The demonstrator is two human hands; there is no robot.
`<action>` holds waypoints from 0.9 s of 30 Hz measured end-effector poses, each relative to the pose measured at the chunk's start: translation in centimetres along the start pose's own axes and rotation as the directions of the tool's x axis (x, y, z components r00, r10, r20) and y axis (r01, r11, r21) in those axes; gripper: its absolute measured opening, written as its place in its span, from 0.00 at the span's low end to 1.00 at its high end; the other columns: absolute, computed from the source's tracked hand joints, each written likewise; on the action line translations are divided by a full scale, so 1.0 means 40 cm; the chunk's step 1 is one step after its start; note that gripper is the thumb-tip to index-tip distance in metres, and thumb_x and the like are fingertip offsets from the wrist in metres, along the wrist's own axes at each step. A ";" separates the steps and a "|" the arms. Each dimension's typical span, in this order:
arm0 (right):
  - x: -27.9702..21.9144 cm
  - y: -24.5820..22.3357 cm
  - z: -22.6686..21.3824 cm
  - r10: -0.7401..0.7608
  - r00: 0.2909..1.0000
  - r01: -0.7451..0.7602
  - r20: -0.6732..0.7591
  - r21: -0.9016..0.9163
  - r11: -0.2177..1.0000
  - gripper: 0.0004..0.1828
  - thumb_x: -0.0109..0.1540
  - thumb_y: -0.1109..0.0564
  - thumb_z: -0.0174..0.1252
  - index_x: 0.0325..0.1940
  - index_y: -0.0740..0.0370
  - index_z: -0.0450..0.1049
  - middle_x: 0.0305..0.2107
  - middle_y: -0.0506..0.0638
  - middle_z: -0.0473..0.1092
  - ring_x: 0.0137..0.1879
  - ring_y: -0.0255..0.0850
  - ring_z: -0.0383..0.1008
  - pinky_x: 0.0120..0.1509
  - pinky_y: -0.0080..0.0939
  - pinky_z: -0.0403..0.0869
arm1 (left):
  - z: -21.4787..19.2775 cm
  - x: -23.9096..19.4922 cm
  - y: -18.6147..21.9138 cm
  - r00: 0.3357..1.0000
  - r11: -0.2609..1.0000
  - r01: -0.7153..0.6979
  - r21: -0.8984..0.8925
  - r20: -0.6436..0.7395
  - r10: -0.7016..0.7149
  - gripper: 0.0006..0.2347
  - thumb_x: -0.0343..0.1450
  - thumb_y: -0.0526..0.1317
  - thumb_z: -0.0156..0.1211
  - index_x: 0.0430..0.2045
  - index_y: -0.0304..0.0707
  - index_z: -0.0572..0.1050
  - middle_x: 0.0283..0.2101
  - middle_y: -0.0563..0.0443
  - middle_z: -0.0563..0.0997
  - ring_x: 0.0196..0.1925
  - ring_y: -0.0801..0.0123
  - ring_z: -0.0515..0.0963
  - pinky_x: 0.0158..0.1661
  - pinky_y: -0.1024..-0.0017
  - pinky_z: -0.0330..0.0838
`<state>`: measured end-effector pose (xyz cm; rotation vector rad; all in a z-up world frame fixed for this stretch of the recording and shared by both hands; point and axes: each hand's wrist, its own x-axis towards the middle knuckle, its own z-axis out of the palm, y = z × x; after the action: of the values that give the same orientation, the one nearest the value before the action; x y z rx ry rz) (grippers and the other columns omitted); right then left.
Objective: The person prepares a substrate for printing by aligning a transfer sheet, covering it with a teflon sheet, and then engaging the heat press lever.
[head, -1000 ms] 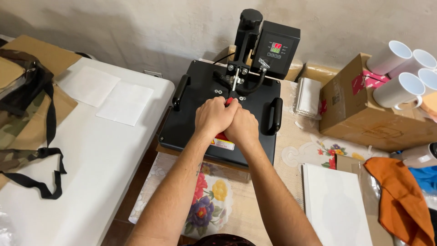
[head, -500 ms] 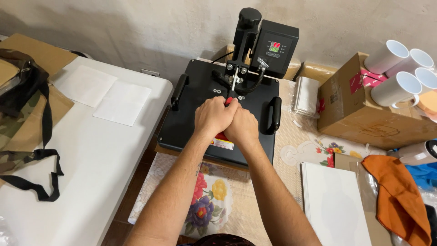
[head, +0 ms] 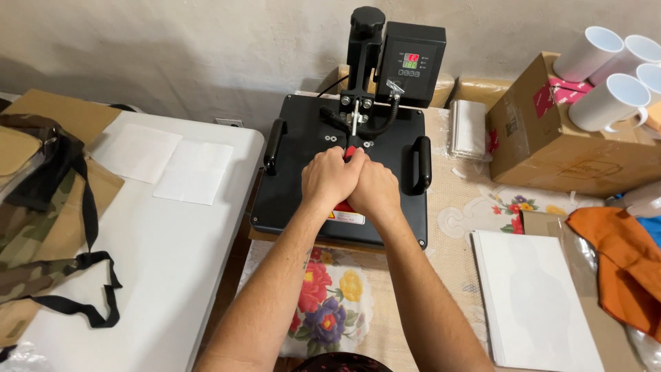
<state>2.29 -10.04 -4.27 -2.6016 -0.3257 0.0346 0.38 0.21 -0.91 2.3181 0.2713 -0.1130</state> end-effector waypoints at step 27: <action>-0.004 -0.016 -0.011 -0.027 0.998 0.027 0.056 0.009 1.000 0.22 0.58 0.52 0.53 0.47 0.75 0.72 0.34 0.68 0.76 0.45 0.67 0.78 0.50 0.65 0.76 | -0.001 -0.020 0.011 0.998 1.000 0.022 -0.013 -0.062 -0.023 0.29 0.69 0.59 0.41 0.47 0.30 0.78 0.49 0.33 0.81 0.56 0.40 0.78 0.58 0.51 0.68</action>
<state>2.04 -9.75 -3.58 -2.5909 -0.3804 0.0999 -0.28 -0.21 -0.44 2.3099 0.3284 -0.0501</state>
